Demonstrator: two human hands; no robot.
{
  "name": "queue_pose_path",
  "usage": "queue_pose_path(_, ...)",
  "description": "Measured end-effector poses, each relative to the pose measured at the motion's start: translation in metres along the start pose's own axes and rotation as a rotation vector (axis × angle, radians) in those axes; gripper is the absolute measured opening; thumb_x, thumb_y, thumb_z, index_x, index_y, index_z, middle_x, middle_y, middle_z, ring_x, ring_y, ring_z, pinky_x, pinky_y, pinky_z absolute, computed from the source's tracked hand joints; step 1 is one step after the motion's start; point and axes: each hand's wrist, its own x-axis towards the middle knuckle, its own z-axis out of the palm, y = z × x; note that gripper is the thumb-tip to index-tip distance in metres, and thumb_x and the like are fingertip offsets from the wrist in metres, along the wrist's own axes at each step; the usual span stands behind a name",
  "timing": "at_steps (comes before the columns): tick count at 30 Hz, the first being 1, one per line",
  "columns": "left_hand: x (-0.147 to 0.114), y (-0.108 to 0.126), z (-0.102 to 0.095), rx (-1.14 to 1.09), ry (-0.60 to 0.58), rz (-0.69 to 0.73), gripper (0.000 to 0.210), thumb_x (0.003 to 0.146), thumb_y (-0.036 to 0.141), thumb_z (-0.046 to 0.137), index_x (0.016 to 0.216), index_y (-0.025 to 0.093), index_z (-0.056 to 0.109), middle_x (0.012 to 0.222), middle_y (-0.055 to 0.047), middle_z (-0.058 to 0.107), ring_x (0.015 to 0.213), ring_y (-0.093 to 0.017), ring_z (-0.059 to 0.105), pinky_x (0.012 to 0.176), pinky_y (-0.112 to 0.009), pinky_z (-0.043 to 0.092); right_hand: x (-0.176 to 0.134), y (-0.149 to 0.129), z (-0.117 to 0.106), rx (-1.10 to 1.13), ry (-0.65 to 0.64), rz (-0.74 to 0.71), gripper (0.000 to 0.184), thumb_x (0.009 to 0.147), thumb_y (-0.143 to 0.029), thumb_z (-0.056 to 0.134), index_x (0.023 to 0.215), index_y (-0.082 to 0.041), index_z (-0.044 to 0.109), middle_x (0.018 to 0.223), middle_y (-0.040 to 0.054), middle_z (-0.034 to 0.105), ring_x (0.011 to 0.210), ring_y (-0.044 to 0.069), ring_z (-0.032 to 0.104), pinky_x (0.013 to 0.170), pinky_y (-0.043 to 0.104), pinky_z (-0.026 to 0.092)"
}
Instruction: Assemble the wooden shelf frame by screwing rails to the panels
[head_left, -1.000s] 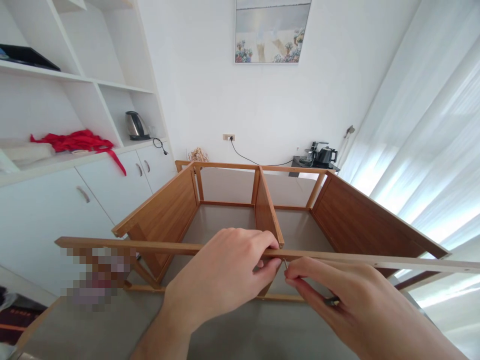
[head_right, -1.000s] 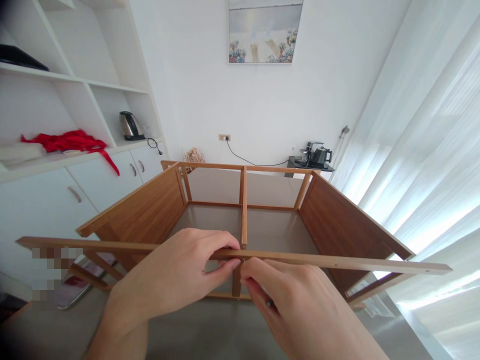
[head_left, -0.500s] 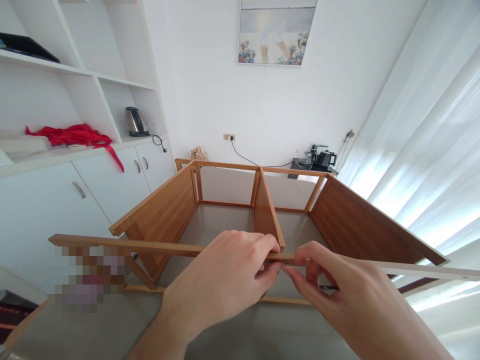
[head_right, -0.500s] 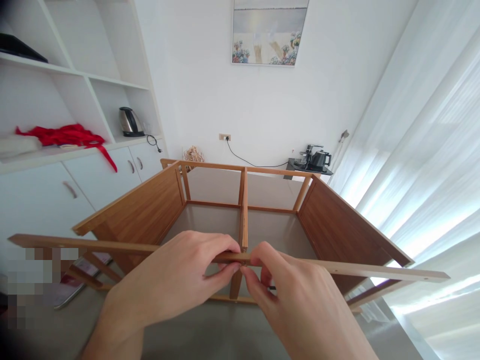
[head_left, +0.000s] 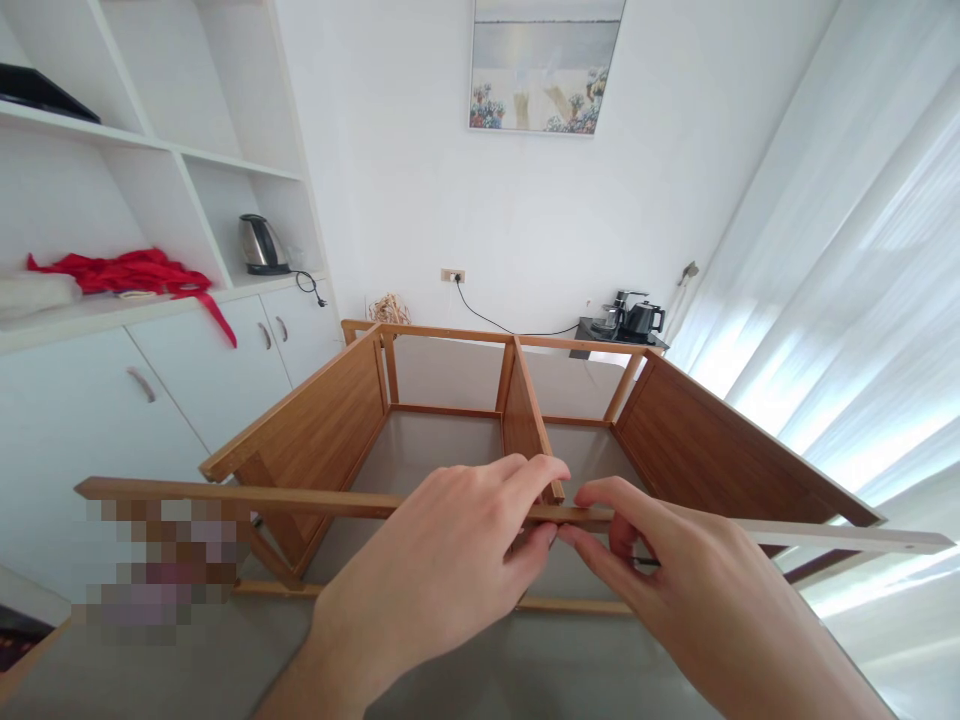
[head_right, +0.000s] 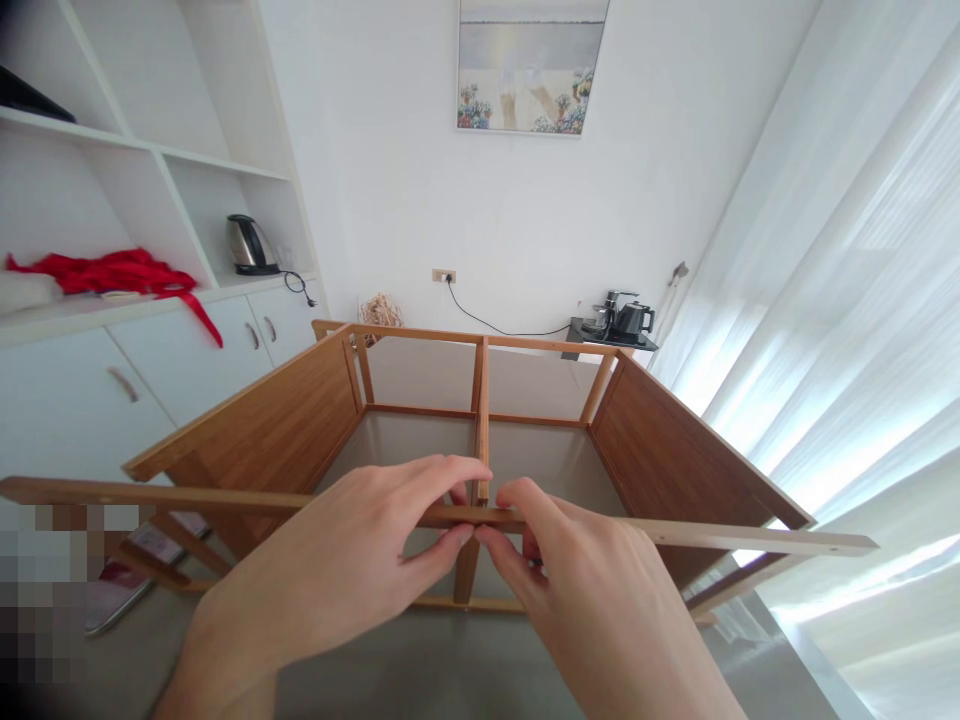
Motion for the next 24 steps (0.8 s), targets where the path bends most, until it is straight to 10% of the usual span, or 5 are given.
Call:
queue_pose_path(8,0.0,-0.008,0.003,0.077,0.047,0.097,0.031,0.1,0.028,0.048,0.125,0.036,0.063,0.14,0.005,0.058,0.104,-0.018,0.068,0.089,-0.032,0.055,0.001,-0.001,-0.001,0.019,-0.018,0.023,0.009,0.092,-0.037,0.061,0.096,-0.029,0.059,0.058,-0.0091,0.055,0.042,0.009,0.049,0.042,0.021,0.031)
queue_pose_path(24,0.003,-0.014,0.005,0.03,0.097,0.136,0.032,0.096,0.026,0.055,0.124,0.038,0.066,0.127,0.009,0.068,0.108,-0.018,0.068,0.094,-0.032,0.055,-0.001,-0.007,-0.011,0.058,-0.156,0.115,0.016,0.092,-0.031,0.06,0.108,-0.03,0.057,0.058,-0.0092,0.052,0.047,0.011,0.048,0.045,0.023,0.029)
